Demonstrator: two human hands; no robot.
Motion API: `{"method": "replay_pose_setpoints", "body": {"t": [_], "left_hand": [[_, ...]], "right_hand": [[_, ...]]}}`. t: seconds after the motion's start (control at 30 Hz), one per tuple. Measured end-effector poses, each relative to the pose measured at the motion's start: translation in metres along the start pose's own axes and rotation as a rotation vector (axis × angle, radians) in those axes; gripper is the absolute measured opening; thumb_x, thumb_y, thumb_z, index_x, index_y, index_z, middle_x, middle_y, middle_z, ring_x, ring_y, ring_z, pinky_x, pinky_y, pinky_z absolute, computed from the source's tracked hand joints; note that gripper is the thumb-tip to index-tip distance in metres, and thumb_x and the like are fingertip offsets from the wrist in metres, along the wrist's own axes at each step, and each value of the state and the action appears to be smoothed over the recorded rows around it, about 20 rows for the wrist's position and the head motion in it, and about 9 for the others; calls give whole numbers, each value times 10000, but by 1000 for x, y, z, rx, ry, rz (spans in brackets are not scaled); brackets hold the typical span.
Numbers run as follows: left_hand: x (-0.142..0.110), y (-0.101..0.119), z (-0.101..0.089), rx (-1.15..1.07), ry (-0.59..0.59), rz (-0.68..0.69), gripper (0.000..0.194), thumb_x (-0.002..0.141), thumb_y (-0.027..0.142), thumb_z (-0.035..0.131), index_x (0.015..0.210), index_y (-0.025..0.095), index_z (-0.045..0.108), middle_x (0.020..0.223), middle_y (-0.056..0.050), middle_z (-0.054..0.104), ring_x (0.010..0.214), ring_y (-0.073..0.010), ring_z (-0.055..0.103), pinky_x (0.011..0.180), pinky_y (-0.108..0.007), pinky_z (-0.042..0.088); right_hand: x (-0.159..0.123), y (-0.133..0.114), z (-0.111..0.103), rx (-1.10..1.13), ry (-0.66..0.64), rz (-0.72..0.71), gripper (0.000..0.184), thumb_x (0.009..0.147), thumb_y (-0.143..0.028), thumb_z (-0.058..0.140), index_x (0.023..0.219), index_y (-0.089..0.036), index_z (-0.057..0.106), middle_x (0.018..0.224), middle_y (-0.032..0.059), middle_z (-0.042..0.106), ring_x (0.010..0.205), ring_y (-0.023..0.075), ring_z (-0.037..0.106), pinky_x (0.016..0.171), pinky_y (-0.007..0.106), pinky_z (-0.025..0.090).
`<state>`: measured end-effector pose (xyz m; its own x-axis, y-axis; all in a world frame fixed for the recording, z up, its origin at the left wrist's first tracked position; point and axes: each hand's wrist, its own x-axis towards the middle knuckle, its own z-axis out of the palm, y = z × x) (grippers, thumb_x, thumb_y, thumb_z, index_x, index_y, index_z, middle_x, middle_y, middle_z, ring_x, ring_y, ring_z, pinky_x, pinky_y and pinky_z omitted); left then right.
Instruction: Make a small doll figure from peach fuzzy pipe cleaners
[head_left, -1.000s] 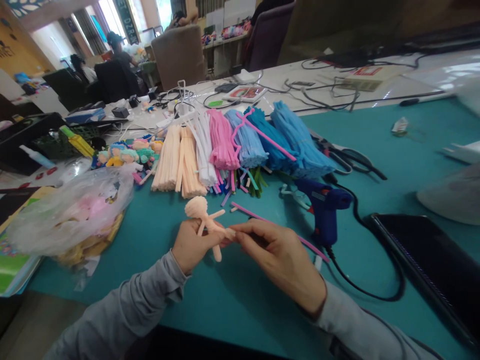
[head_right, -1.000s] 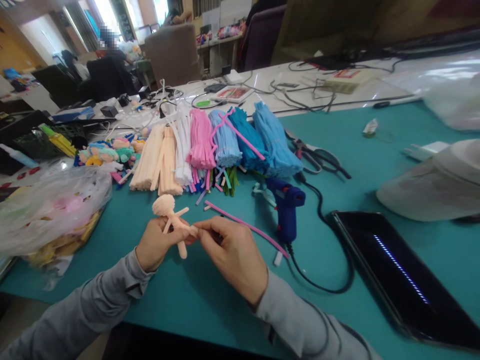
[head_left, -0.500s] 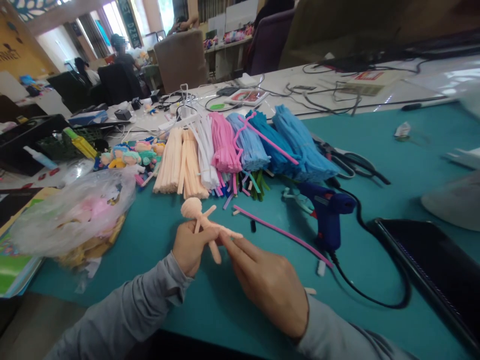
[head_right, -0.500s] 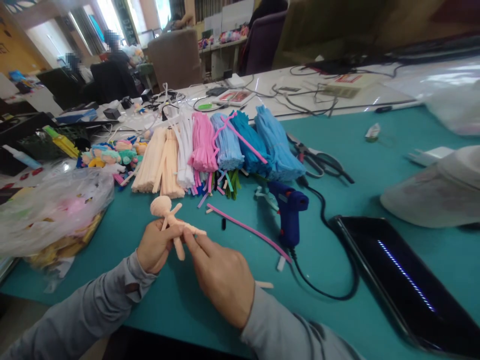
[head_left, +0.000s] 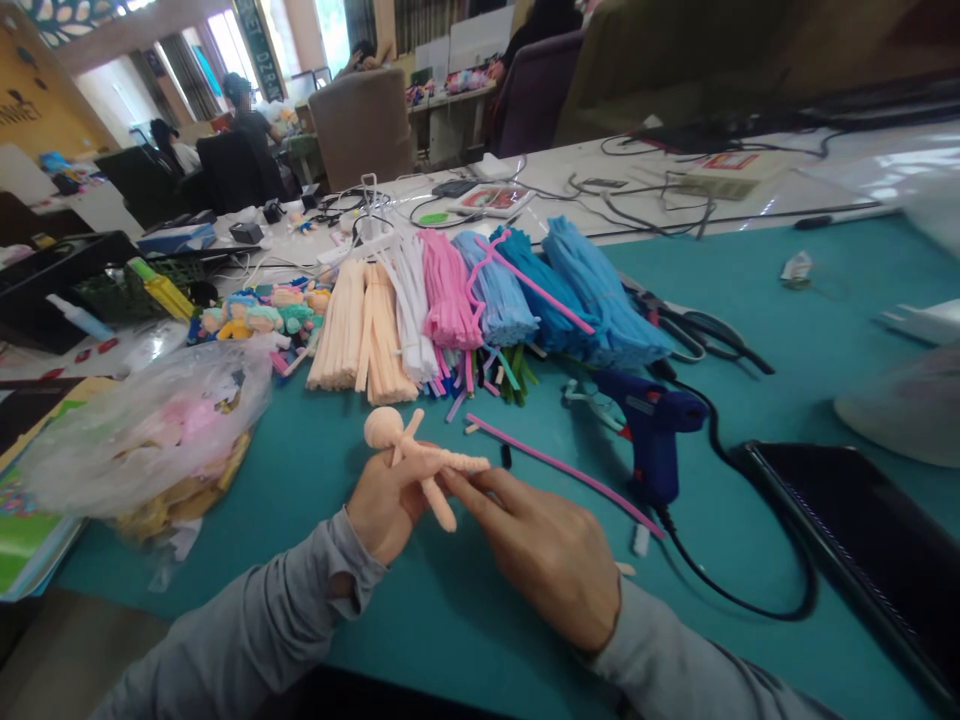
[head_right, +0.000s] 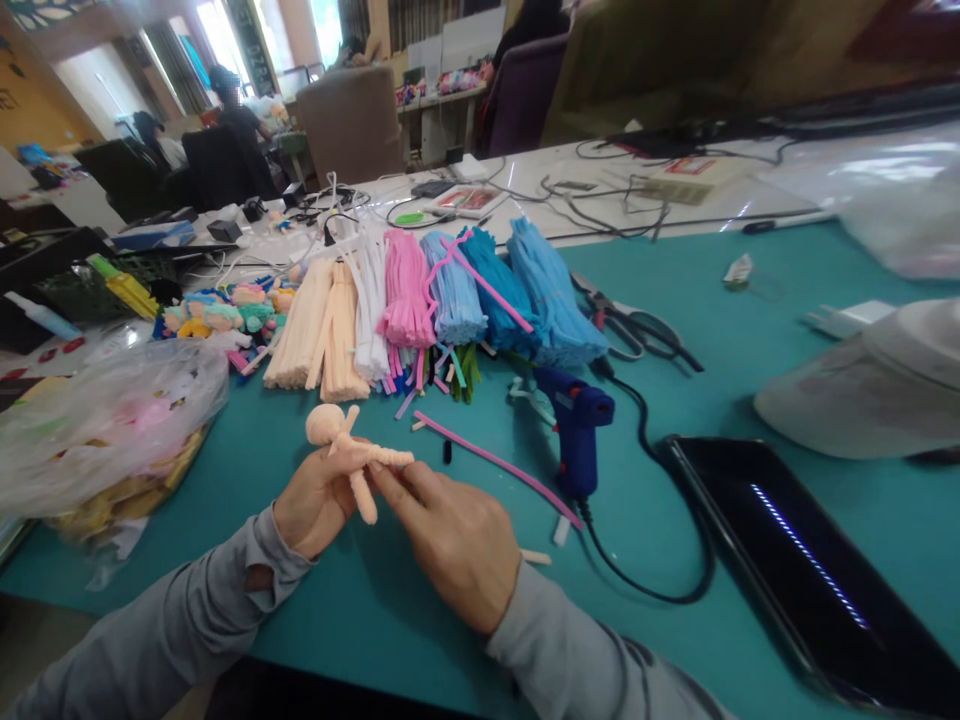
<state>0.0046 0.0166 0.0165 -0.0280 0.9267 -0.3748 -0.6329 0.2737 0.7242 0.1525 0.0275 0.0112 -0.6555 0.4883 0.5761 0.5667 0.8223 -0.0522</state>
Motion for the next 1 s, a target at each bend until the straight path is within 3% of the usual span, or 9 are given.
{"method": "replay_pose_setpoints", "body": {"t": [0.17,0.27,0.33,0.43,0.5,0.7,0.9,1.0], "left_hand": [[3,-2,-4,49,25,9,199,539,222,737,609,130,575,563,-8,622,629,-164,607,762,-338,425],[4,-2,-4,8,-11,-32,183,549,226,728,610,125,588,595,-31,642,694,-178,614,791,-325,417],[3,-1,-3,-40,-41,-102,172,554,231,722,617,123,604,626,-43,656,723,-181,614,777,-308,422],[1,-2,-3,-87,-70,-193,173,561,230,720,662,120,631,663,-44,662,722,-169,606,740,-288,430],[0,-3,-4,-87,-99,-213,182,570,228,714,692,114,642,687,-50,663,716,-164,598,739,-292,433],[0,-3,-6,-44,-132,-199,104,537,169,692,599,124,621,722,-44,639,726,-164,583,788,-322,423],[-1,1,-2,35,-102,-142,94,504,156,671,523,126,583,722,-51,613,769,-184,565,822,-354,416],[-2,2,0,124,-82,-94,123,488,163,674,482,132,555,642,-32,586,685,-169,560,757,-340,431]], "right_hand": [[-1,-2,0,34,-50,20,417,880,-69,261,1126,-176,581,726,43,622,565,125,538,452,248,354],[-1,-3,2,144,-54,66,369,889,-129,303,1138,-172,571,806,66,626,610,132,557,456,235,368],[1,-3,3,315,-70,158,318,893,-181,341,1081,-168,597,839,73,621,633,130,563,490,223,396],[4,1,4,597,-147,381,272,878,-271,404,790,-155,633,624,16,544,525,107,475,467,211,368],[6,5,6,750,-206,522,320,855,-337,443,623,-157,570,515,-26,444,472,93,389,430,206,313],[10,8,6,1132,-248,781,288,747,-396,543,603,-147,531,580,-17,502,543,100,430,520,220,358],[14,6,0,1155,-162,855,271,718,-388,562,579,-159,525,536,-34,482,506,89,404,489,212,329],[14,6,-1,1152,-129,860,262,724,-382,560,590,-158,544,543,-28,500,500,88,407,473,208,328]]}}
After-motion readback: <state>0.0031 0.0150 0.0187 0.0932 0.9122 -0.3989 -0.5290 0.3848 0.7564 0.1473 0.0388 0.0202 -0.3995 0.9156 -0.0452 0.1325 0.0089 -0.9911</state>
